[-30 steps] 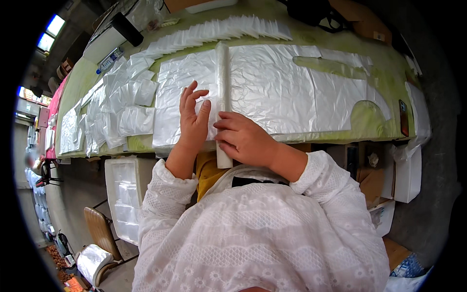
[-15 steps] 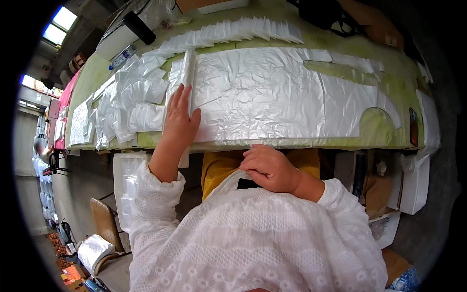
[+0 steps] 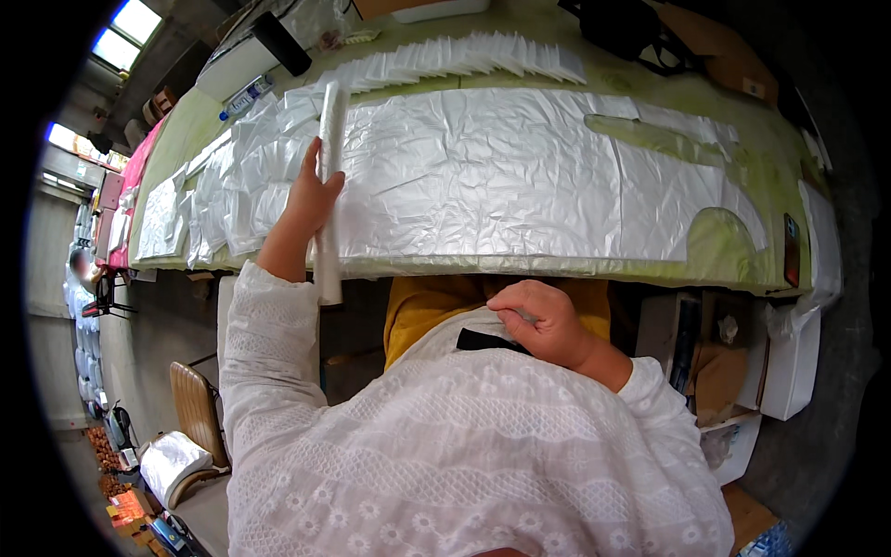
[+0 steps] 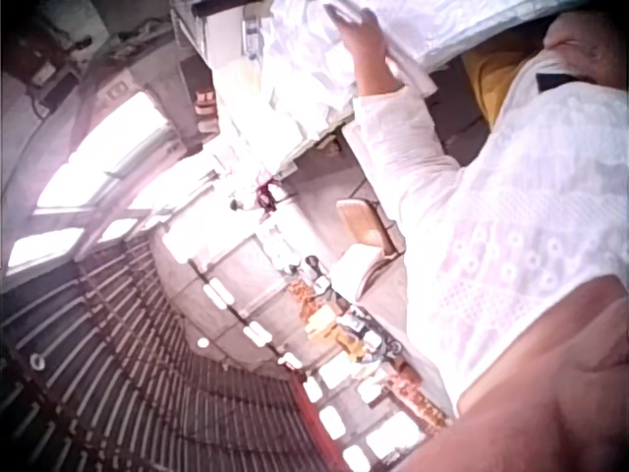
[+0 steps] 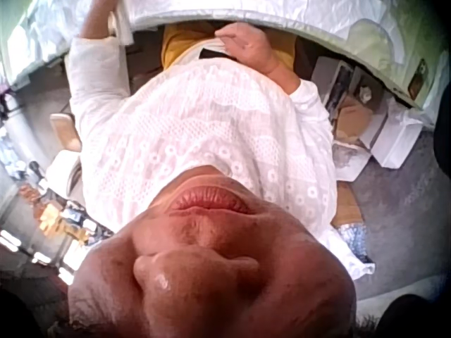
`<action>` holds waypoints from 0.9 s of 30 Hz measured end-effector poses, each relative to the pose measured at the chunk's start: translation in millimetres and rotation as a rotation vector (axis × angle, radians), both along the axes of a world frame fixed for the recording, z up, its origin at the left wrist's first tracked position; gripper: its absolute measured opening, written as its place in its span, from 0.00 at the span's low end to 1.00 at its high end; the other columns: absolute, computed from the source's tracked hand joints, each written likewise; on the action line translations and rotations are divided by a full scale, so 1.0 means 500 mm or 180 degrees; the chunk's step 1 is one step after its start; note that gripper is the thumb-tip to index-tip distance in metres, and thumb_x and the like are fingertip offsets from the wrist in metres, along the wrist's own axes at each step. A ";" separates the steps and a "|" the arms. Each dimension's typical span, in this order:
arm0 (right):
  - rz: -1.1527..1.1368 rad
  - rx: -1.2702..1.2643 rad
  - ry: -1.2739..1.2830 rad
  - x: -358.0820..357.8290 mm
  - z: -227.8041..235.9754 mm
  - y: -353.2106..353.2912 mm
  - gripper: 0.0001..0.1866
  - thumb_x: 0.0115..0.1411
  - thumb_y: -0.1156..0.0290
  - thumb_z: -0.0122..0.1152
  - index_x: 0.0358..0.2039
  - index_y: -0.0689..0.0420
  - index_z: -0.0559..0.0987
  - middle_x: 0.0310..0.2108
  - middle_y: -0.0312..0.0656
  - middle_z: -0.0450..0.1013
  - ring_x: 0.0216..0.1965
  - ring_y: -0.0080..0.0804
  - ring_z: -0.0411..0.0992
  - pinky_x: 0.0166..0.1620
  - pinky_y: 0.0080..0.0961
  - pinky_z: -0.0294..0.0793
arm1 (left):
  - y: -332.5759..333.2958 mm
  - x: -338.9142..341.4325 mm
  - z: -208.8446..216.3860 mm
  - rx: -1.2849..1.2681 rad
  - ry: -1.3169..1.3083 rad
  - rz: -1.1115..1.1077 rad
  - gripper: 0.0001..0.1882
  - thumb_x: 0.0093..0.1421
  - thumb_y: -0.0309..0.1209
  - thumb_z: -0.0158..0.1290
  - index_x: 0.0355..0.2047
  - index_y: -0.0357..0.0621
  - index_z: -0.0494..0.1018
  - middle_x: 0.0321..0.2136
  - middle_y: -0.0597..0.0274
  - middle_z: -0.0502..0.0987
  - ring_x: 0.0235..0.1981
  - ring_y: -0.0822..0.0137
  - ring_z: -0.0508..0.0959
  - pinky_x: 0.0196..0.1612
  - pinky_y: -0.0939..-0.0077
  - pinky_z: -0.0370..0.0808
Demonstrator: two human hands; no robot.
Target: The person wraps small items in white paper using a cylindrical rolling tool to smooth and fold the paper. They repeatedly pick up items, wrap them, and place the wrapped items on the table.
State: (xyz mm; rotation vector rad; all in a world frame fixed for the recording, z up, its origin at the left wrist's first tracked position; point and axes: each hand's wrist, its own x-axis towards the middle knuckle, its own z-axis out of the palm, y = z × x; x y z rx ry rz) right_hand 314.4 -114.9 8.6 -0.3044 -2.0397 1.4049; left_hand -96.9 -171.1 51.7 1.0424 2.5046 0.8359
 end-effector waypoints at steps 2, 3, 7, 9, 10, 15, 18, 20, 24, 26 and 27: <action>0.0079 -0.0625 -0.0196 0.001 0.001 -0.009 0.12 0.64 0.76 0.63 0.48 0.58 0.81 0.42 0.42 0.80 0.41 0.34 0.80 0.47 0.28 0.79 | 0.036 0.071 0.022 0.0755 -0.1280 0.0132 0.48 0.63 0.28 0.58 0.77 0.56 0.43 0.49 0.50 0.75 0.40 0.59 0.82 0.44 0.64 0.82; 0.0139 -0.0964 -0.0319 -0.009 0.001 -0.012 0.16 0.65 0.75 0.62 0.54 0.58 0.78 0.45 0.42 0.79 0.42 0.33 0.79 0.48 0.28 0.79 | 0.053 0.124 0.039 0.1358 -0.2210 0.0089 0.49 0.63 0.24 0.57 0.77 0.60 0.41 0.47 0.55 0.74 0.36 0.67 0.79 0.39 0.68 0.82; 0.0668 -0.2910 -0.0438 -0.056 0.041 -0.016 0.34 0.68 0.74 0.61 0.71 0.59 0.58 0.53 0.48 0.74 0.45 0.31 0.78 0.51 0.31 0.79 | 0.101 0.252 0.024 0.2332 -0.3327 -0.0145 0.51 0.64 0.25 0.56 0.77 0.64 0.36 0.49 0.55 0.72 0.41 0.64 0.78 0.43 0.62 0.81; 0.0835 -0.3393 -0.0615 -0.066 0.079 -0.014 0.36 0.69 0.71 0.61 0.72 0.60 0.55 0.54 0.48 0.73 0.49 0.30 0.76 0.53 0.31 0.80 | 0.117 0.294 0.013 0.2517 -0.3561 -0.0191 0.51 0.64 0.24 0.54 0.77 0.65 0.33 0.55 0.56 0.68 0.48 0.61 0.77 0.46 0.59 0.82; 0.0914 -0.3630 -0.0694 -0.066 0.089 -0.011 0.37 0.70 0.69 0.61 0.73 0.60 0.53 0.54 0.47 0.72 0.51 0.29 0.75 0.53 0.31 0.80 | 0.123 0.317 0.009 0.2530 -0.3648 -0.0171 0.52 0.64 0.23 0.54 0.77 0.66 0.33 0.56 0.55 0.68 0.48 0.61 0.77 0.45 0.59 0.83; 0.0577 -0.3156 -0.0931 -0.065 0.064 0.000 0.34 0.66 0.66 0.64 0.68 0.62 0.60 0.43 0.41 0.71 0.37 0.27 0.76 0.42 0.29 0.82 | 0.157 0.371 0.014 0.1740 -0.3326 -0.0547 0.55 0.60 0.19 0.54 0.77 0.71 0.36 0.55 0.56 0.68 0.42 0.64 0.77 0.44 0.60 0.82; 0.0347 -0.3289 -0.1103 -0.034 0.075 0.018 0.34 0.60 0.70 0.64 0.65 0.62 0.63 0.41 0.41 0.72 0.31 0.27 0.74 0.37 0.27 0.79 | 0.199 0.369 0.020 0.1939 -0.3195 -0.0517 0.54 0.60 0.18 0.54 0.77 0.71 0.37 0.53 0.58 0.68 0.41 0.65 0.76 0.43 0.62 0.81; 0.0473 -0.3226 -0.1343 0.030 0.084 0.027 0.34 0.60 0.71 0.64 0.65 0.62 0.63 0.42 0.41 0.73 0.33 0.27 0.75 0.39 0.27 0.79 | 0.244 0.339 0.026 0.2178 -0.3261 -0.0274 0.54 0.60 0.17 0.54 0.77 0.71 0.38 0.52 0.58 0.68 0.40 0.65 0.76 0.44 0.61 0.81; 0.0295 -0.2805 -0.1707 0.162 0.059 0.030 0.35 0.59 0.72 0.66 0.65 0.62 0.64 0.42 0.40 0.74 0.37 0.26 0.75 0.43 0.26 0.78 | 0.284 0.257 0.010 0.2646 -0.3169 -0.0020 0.52 0.60 0.17 0.54 0.76 0.71 0.42 0.56 0.57 0.67 0.41 0.65 0.76 0.45 0.60 0.81; -0.0011 -0.2567 -0.1830 0.184 0.059 0.026 0.35 0.59 0.72 0.67 0.65 0.62 0.64 0.41 0.39 0.75 0.39 0.25 0.74 0.44 0.26 0.77 | 0.292 0.271 -0.008 0.2681 -0.3094 -0.0013 0.51 0.60 0.18 0.55 0.76 0.70 0.44 0.58 0.55 0.68 0.41 0.64 0.76 0.45 0.61 0.81; -0.0090 -0.2579 -0.1787 0.180 0.058 0.020 0.36 0.59 0.70 0.68 0.65 0.63 0.65 0.42 0.40 0.75 0.39 0.25 0.74 0.44 0.25 0.77 | 0.296 0.299 -0.010 0.2494 -0.3181 0.0029 0.51 0.59 0.19 0.57 0.77 0.67 0.45 0.57 0.53 0.70 0.39 0.63 0.76 0.42 0.62 0.81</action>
